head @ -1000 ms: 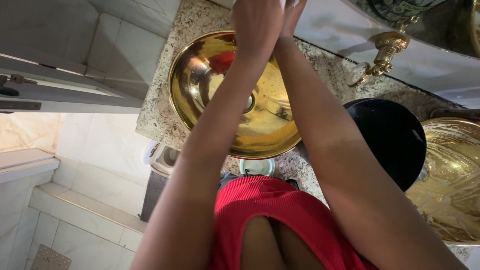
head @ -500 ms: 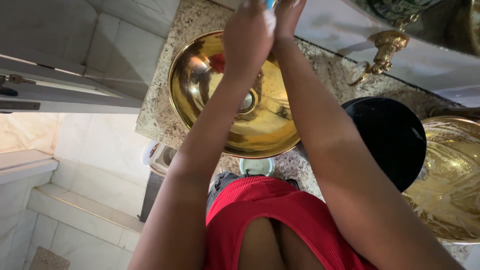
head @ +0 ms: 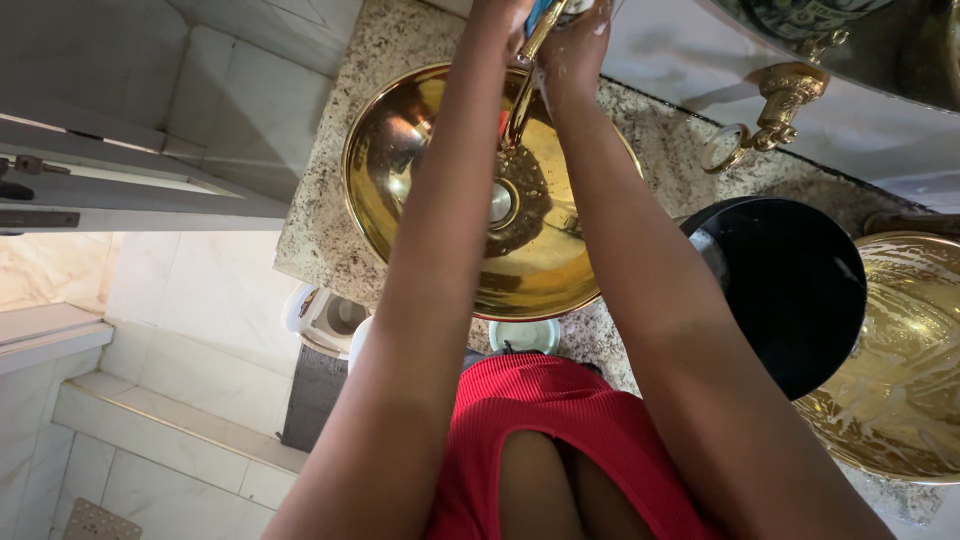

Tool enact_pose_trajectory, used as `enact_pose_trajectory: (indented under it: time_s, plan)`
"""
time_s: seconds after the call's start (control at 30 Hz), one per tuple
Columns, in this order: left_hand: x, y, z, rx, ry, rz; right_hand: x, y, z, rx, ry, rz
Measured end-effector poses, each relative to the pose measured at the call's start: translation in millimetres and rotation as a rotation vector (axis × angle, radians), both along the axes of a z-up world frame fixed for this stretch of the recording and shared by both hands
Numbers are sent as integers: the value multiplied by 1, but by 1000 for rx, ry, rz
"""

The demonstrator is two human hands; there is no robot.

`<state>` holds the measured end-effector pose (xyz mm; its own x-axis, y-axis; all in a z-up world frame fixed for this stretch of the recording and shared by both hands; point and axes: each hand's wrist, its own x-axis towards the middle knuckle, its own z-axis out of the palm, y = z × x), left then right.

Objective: The person scrubs two gold-colored bathroom sinks with a blue sponge and soapy water. They clean the basin, faucet, and drain area of each sink, rinsing the sponge under running water between applications.

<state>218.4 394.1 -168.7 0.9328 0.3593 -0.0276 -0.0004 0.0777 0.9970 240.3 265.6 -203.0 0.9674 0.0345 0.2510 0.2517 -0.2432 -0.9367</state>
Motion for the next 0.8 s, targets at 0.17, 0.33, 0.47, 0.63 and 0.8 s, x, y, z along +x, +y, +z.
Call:
enact_pose_trajectory:
  time_s: [0.17, 0.33, 0.47, 0.63, 0.8]
  plan:
    - [9, 16, -5, 231, 51, -167, 32, 6, -35, 791, 438, 134]
    - [41, 41, 0, 289, 87, -402, 28, 14, -30, 690, 332, 162]
    - [65, 30, -5, 247, -9, -382, 23, 15, -2, 1550, 625, 123]
    - [29, -17, -29, -84, -375, 24, 12, 10, 3, 1426, 547, 285]
    - [36, 7, -4, 186, -116, -113, 21, 11, 1, 1348, 575, 123]
